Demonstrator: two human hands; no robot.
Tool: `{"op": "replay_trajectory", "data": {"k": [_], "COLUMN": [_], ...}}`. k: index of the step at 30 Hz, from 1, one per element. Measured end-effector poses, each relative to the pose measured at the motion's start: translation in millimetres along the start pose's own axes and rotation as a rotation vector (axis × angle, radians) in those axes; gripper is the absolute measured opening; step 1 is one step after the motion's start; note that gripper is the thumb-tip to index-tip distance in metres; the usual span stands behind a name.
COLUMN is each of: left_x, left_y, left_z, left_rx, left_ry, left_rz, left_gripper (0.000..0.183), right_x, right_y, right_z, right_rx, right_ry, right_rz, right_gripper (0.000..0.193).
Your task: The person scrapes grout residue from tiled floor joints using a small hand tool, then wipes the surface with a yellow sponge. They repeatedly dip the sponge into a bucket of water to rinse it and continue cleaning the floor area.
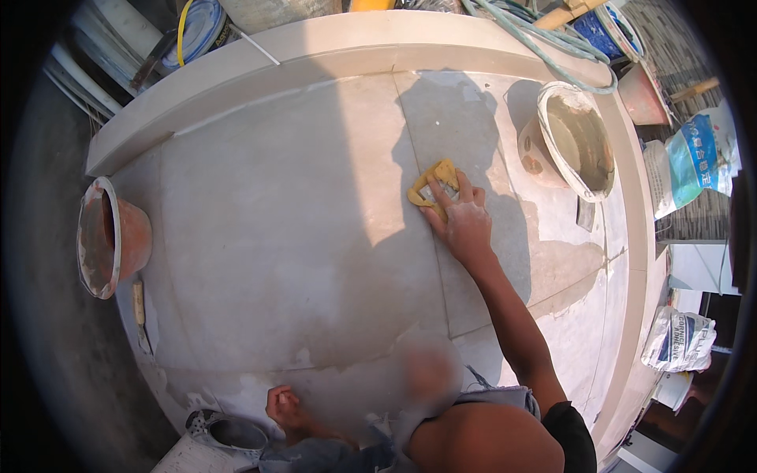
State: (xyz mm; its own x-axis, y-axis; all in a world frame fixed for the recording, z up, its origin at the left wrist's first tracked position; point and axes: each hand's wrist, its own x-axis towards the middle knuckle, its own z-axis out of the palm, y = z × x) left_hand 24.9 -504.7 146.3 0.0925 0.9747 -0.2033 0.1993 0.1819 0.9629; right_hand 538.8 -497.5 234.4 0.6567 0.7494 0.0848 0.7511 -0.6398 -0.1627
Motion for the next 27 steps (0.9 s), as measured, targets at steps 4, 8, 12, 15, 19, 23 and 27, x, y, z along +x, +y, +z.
{"op": "replay_trajectory", "data": {"k": [4,8,12,15,19,23,27], "left_x": [0,-2,-4,-4,-1,-3,-5], "left_y": [-6,-13,-11,-15,-12,-6,-1], "left_z": [-2,-6,-12,-3,-14,-17,-7], "left_rx": [-0.025,-0.08,-0.087,-0.072,-0.071,-0.048,-0.049], "left_ry": [-0.02,-0.051,-0.025,-0.005,-0.022,-0.033,-0.048], "left_rz": [0.007,0.056,0.063,-0.03,-0.057,-0.094,-0.112], "left_gripper": [0.041,0.039,0.043,0.054,0.054,0.054,0.055], "right_x": [-51,-55,-9,60,104,105,110], "right_y": [8,21,9,74,116,127,196], "right_z": [-11,-45,-153,-181,-156,-144,-175], "right_rx": [0.118,0.12,0.023,-0.405,-0.563,-0.324,0.191], "right_ry": [-0.047,-0.055,0.021,0.373,0.367,0.401,0.496], "right_rz": [0.083,-0.045,0.003,-0.027,0.075,0.246,0.331], "right_gripper": [0.07,0.084,0.09,0.071,0.063,0.05,0.057]}}
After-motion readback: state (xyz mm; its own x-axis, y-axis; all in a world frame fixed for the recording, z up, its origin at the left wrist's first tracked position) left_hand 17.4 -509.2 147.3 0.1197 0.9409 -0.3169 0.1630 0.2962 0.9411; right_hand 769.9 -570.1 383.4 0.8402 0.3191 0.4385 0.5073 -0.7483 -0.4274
